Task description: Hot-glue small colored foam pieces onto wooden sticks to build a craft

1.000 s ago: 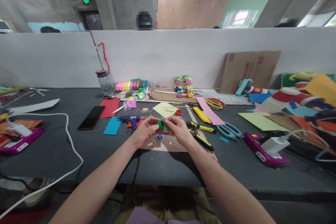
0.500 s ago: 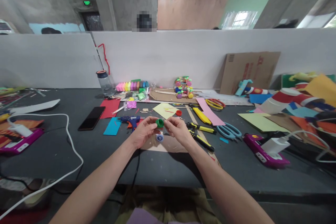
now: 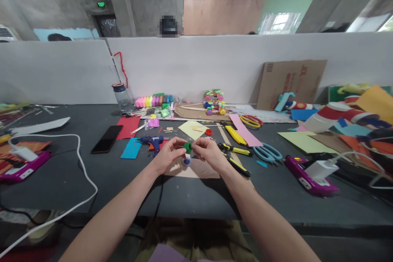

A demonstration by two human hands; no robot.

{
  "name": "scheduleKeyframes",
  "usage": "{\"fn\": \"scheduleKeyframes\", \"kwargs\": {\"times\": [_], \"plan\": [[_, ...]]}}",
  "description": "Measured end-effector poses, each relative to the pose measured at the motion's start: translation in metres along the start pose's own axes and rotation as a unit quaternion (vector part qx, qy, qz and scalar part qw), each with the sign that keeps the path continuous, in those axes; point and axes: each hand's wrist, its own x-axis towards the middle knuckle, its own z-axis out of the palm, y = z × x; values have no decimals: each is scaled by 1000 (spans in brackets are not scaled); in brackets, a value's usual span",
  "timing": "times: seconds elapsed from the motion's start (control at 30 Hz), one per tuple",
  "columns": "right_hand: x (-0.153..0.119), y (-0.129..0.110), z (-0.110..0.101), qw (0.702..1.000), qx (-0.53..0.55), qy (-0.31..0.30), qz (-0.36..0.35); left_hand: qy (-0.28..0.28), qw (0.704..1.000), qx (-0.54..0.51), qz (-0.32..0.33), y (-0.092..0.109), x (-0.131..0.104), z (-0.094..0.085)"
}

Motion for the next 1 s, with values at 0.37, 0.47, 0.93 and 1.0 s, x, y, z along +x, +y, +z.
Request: {"fn": "scheduleKeyframes", "kwargs": {"times": [0.37,0.47,0.93,1.0], "plan": [[-12,-9,17,928,-306,147,-150,29,999,-30,1,2,1,6],[-6,-3,19,980,-125,127,-90,29,997,-71,-16,4,1,7],[-12,-6,20,934,-263,179,-163,45,994,-97,-6,2,2,7],[-9,-3,17,950,-206,186,-141,52,994,-100,-12,2,2,6]]}}
